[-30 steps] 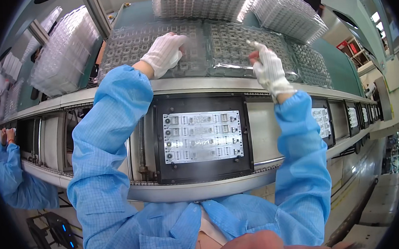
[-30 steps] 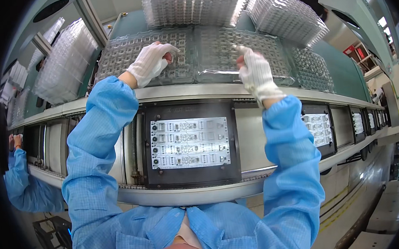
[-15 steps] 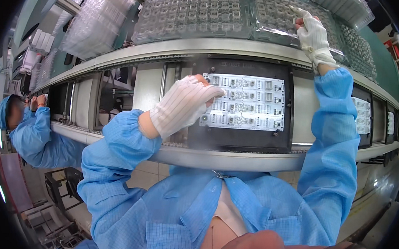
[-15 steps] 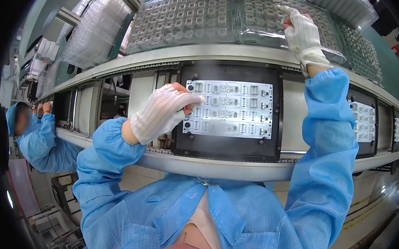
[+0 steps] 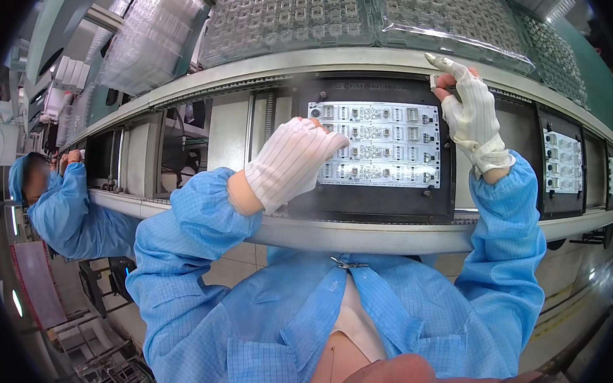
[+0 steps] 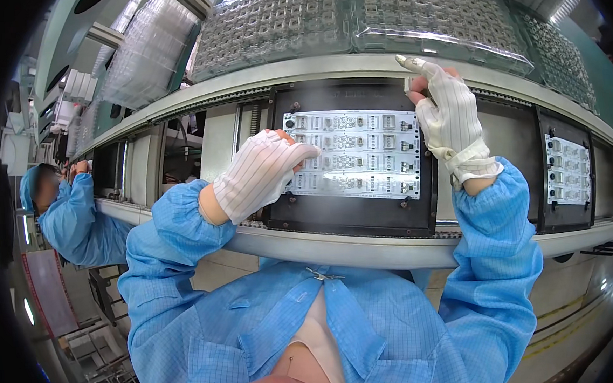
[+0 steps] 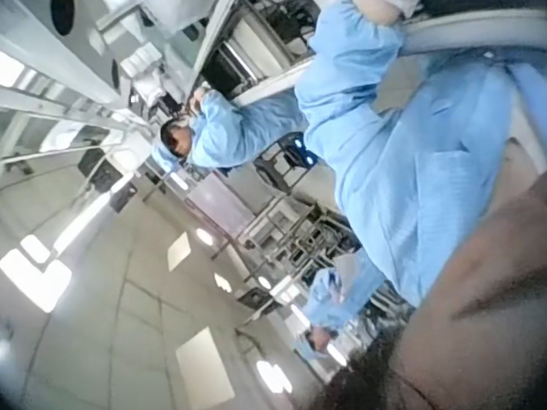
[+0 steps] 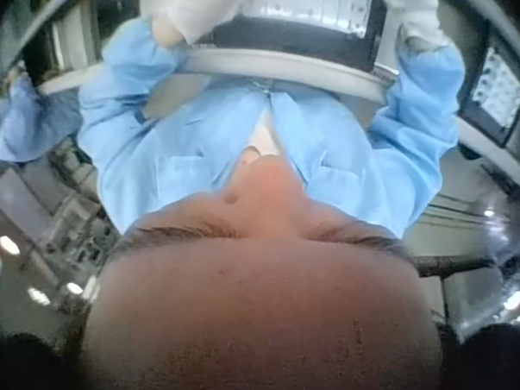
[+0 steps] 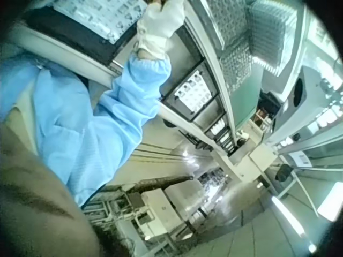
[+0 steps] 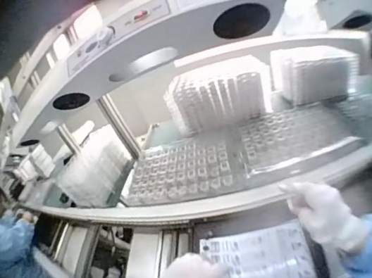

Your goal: Assembling electronic components onto printed circuit boards on a factory production line.

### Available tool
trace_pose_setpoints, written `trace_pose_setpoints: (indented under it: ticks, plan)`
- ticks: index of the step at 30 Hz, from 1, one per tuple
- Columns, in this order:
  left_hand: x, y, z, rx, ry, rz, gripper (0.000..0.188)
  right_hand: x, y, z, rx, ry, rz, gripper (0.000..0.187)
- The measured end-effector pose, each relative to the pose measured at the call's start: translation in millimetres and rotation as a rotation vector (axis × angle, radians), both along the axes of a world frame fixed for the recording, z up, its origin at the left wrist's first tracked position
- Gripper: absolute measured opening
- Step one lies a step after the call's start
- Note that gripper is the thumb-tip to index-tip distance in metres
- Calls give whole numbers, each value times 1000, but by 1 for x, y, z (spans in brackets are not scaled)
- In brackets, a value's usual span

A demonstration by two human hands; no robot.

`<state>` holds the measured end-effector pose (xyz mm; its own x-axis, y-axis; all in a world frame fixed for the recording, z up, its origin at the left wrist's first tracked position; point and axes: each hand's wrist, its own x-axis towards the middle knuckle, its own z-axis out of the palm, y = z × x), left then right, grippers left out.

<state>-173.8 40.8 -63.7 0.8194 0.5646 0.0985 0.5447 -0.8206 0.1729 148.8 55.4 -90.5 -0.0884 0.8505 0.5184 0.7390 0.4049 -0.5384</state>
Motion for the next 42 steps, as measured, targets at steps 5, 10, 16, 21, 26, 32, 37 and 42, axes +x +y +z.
trace_pose_setpoints:
  ticks: [5,10,16,21,26,32,37,42]
  plan:
    - [3,2,2,-25,-118,22,34,-3,-4,1,-60,45,-1,51]
    - [4,6,0,-103,-155,19,36,-10,-12,8,-53,35,56,49]
    - [5,-2,-10,59,-122,-37,34,-23,-27,14,-62,19,106,59]
    - [-5,2,-26,53,-256,-15,29,-35,-51,25,-301,99,124,73]
    - [-14,3,-37,75,-331,-7,28,-33,-69,16,-300,-102,178,78]
    - [-13,4,-37,72,-384,-19,28,-41,-66,12,-227,-232,261,70]
    - [-13,6,-40,42,-429,-28,29,-47,-62,20,-249,-467,270,58]
    - [-13,4,-38,53,-381,-25,24,-51,-60,25,-294,-528,259,51]
